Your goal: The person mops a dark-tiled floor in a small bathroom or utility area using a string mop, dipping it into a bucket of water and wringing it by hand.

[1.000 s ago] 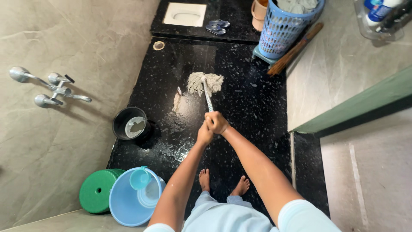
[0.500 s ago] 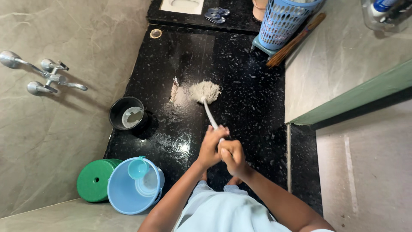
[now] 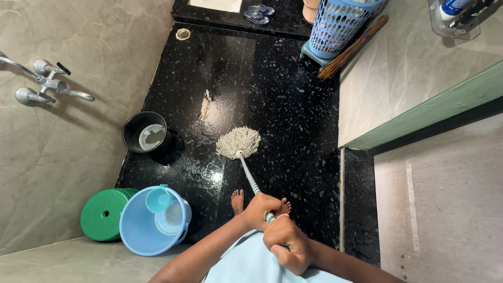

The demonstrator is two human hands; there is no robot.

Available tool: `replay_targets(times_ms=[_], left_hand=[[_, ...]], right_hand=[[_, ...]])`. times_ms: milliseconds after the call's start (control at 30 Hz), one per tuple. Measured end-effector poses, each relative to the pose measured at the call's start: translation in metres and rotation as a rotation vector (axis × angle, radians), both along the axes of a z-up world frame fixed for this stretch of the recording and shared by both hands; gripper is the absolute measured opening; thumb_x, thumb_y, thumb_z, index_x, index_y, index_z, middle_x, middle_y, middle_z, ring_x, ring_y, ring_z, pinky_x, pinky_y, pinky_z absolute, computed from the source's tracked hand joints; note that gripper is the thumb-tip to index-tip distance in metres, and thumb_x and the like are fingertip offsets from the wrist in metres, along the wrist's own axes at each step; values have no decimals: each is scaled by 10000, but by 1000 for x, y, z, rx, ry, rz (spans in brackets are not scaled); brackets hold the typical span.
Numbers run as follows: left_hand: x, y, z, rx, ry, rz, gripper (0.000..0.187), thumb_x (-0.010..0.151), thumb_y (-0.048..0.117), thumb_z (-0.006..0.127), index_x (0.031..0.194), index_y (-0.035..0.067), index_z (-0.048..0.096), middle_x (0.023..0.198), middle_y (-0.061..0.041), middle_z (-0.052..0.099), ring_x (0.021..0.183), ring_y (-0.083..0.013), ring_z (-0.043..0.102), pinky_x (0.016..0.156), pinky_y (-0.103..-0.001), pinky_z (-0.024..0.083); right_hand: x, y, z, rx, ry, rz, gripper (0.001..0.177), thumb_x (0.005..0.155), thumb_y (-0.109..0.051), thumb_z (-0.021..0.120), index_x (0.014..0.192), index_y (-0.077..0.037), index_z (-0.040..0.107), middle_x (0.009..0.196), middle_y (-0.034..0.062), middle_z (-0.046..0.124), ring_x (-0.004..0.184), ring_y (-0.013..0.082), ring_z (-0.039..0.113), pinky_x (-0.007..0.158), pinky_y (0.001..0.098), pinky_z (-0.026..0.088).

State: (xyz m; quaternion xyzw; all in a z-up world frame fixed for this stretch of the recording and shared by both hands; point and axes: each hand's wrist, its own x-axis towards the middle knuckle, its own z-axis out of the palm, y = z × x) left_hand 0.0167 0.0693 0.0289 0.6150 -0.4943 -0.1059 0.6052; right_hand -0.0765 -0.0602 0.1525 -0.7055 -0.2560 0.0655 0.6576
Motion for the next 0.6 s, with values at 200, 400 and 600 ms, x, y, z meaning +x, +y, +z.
replay_targets(times_ms=[200, 400, 600], left_hand=[[17, -4, -34, -71, -102, 82, 329, 845, 230, 719, 645, 72, 511, 585, -113, 488, 529, -311, 528, 500, -416, 391], [42, 9, -72, -17, -150, 128, 348, 878, 229, 696, 663, 74, 470, 605, -102, 446, 542, -328, 499, 510, -442, 380], [89, 29, -120, 158, -138, 404, 263, 805, 180, 697, 711, 50, 488, 721, -103, 489, 704, -308, 533, 621, -433, 430]], right_hand=[[19, 4, -10, -49, -179, -16, 186, 675, -162, 505, 573, -92, 366, 539, 61, 382, 502, 221, 373, 599, 395, 333], [39, 16, -48, -109, -236, -6, 176, 677, -125, 510, 587, -88, 364, 553, 84, 398, 512, 271, 392, 599, 416, 342], [94, 45, -123, -228, -291, -41, 82, 701, -84, 509, 644, -94, 452, 599, 129, 510, 581, 320, 527, 657, 467, 437]])
